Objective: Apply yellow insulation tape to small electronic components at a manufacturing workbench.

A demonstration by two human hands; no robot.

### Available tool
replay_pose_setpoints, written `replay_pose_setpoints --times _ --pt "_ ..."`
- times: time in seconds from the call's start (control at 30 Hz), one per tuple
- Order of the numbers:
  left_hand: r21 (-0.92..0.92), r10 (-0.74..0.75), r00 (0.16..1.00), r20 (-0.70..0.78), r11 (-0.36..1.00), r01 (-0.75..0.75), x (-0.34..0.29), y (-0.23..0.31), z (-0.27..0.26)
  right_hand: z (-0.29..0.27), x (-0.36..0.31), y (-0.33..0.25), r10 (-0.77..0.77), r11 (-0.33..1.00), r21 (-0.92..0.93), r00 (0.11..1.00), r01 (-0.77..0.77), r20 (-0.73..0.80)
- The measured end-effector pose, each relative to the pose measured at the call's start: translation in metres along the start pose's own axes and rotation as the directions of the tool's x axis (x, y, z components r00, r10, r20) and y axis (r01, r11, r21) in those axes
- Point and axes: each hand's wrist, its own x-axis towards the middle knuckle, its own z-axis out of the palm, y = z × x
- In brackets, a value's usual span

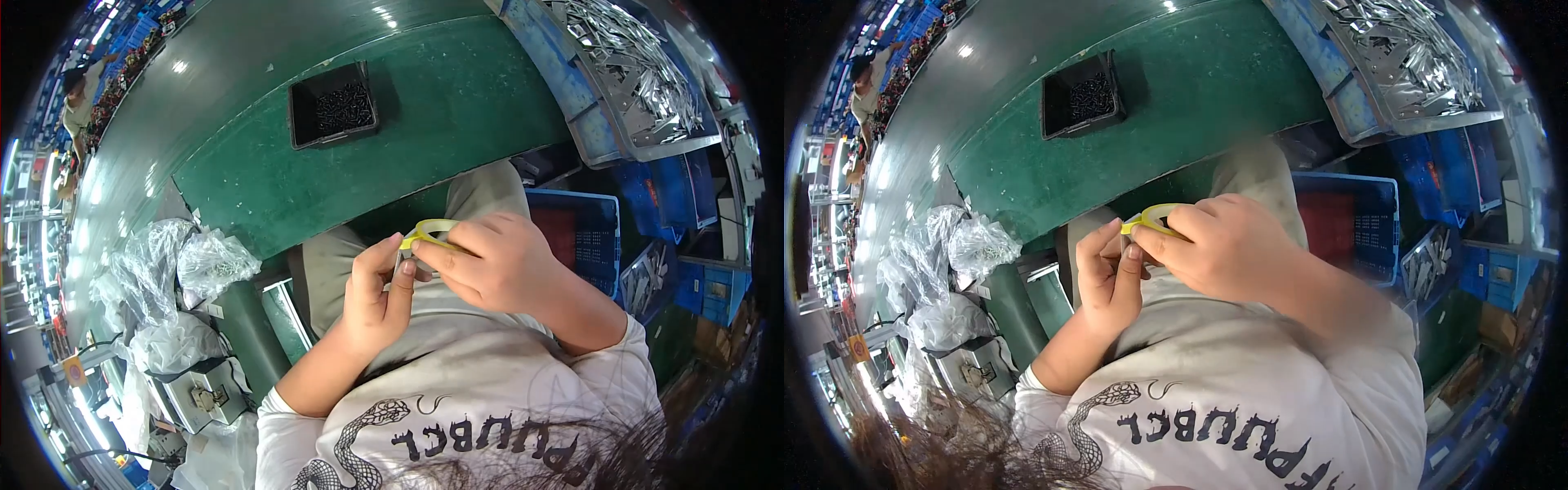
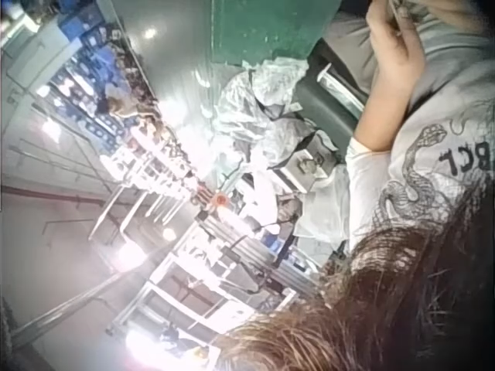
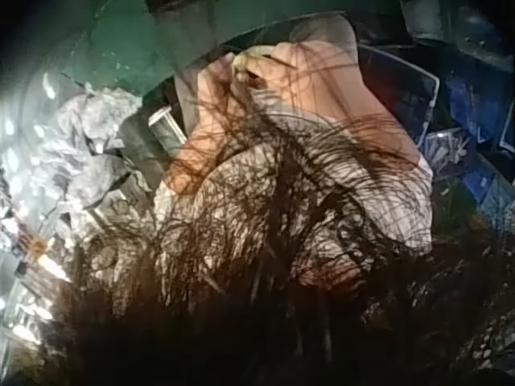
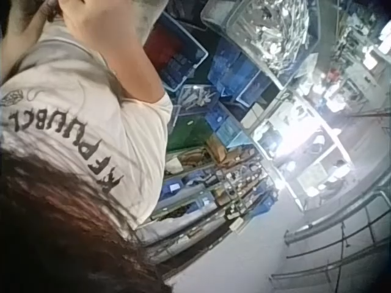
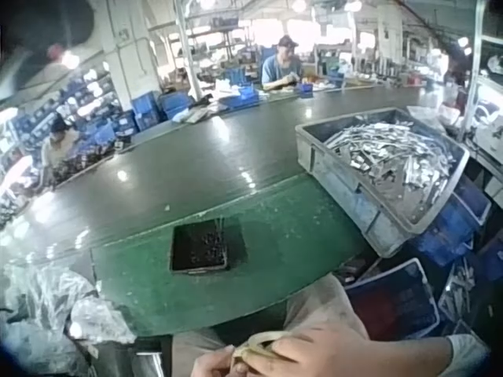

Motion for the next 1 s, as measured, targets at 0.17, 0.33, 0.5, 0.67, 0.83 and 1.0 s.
replay_pose_setpoints --times 0.17,0.33,0.5,0.67,0.83,1.0 --pt "-0.117 -0.017 0.998 -0.063 0.993 0.009 -0.004 -0.004 0.003 0.002 -0.001 -0.002 0.005 1.000 -0.020 1.000 -0.005 0.002" --pt "-0.226 -0.072 0.996 -0.052 0.972 0.059 -0.005 -0.003 0.003 0.001 -0.001 0.000 0.000 0.999 -0.054 1.000 0.001 0.017" --pt "-0.345 -0.195 0.981 -0.005 0.921 0.181 -0.006 0.001 0.002 0.000 -0.003 0.002 -0.029 0.993 -0.114 1.000 0.029 -0.001" --pt "-0.368 -0.246 0.968 0.050 0.897 0.247 -0.006 0.001 0.001 0.001 -0.005 0.004 -0.024 0.992 -0.122 1.000 0.022 -0.013" --pt "-0.477 -0.307 0.950 0.062 0.827 0.298 -0.004 0.007 0.000 0.002 -0.007 0.006 -0.024 0.995 -0.096 1.000 0.021 -0.021" --pt "-0.498 -0.318 0.945 0.069 0.810 0.309 -0.004 0.011 0.001 -0.002 -0.010 0.007 -0.042 0.995 -0.086 0.999 0.043 0.019"
